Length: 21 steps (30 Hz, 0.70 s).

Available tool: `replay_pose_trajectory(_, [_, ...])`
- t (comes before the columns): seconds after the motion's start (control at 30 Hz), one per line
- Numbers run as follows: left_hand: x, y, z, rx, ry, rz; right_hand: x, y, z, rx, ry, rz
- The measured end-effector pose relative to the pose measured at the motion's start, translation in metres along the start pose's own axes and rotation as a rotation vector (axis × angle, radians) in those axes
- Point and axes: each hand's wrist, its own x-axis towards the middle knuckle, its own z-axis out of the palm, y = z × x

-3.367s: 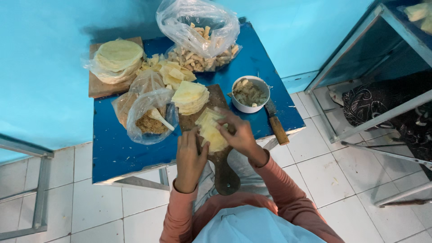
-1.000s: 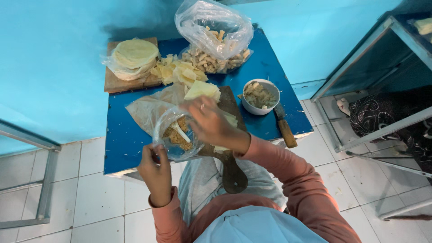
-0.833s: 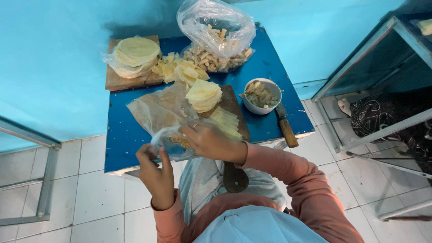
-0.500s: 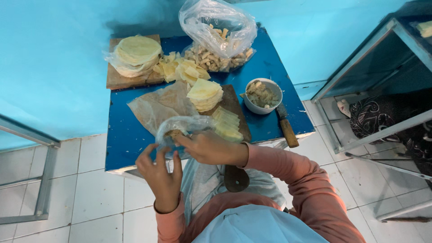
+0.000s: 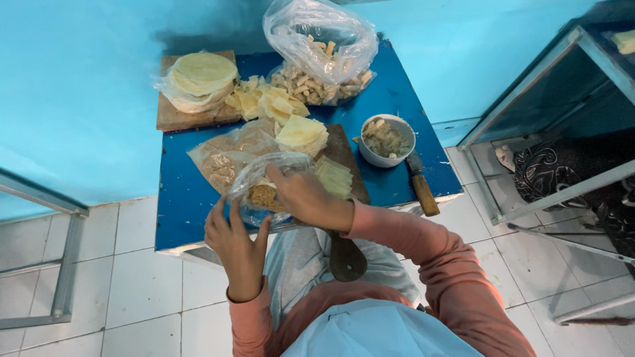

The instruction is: The person sits at a small blue table assembling filled snacks. They take thin yellow wrapper sheets, spoon brown filling from a plastic bag onto a wrapper, fold or stack the pieces together, and place the finished pieces into a white bowl, repeating the cycle with more wrappers and filling.

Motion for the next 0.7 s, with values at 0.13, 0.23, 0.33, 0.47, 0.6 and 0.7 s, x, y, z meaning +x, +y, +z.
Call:
replay_pose_trajectory(0.13, [-0.003,0.003,-0.004,-0.063,0.044,-0.005,-0.019,0.006,-0.017,0.04,0.22,-0.168])
replay_pose_trajectory(0.23, [-0.002,0.005,-0.004,-0.088,0.085,-0.001,-0.027,0.009,-0.028,0.158,0.249,-0.259])
replay_pose_trajectory(0.33, [-0.001,0.007,-0.004,-0.124,0.11,0.008,-0.028,0.009,-0.03,0.242,0.269,-0.218])
replay_pose_trajectory(0.47, [-0.003,0.009,-0.005,-0.134,0.12,0.012,-0.028,0.011,-0.024,0.34,0.267,-0.12])
replay_pose_trajectory(0.6, [-0.003,0.008,-0.006,-0.142,0.117,0.004,-0.028,0.019,-0.017,0.43,0.248,0.031])
replay_pose_trajectory(0.7, [-0.003,0.008,-0.004,-0.151,0.116,0.001,-0.025,0.025,-0.011,0.539,0.238,0.118])
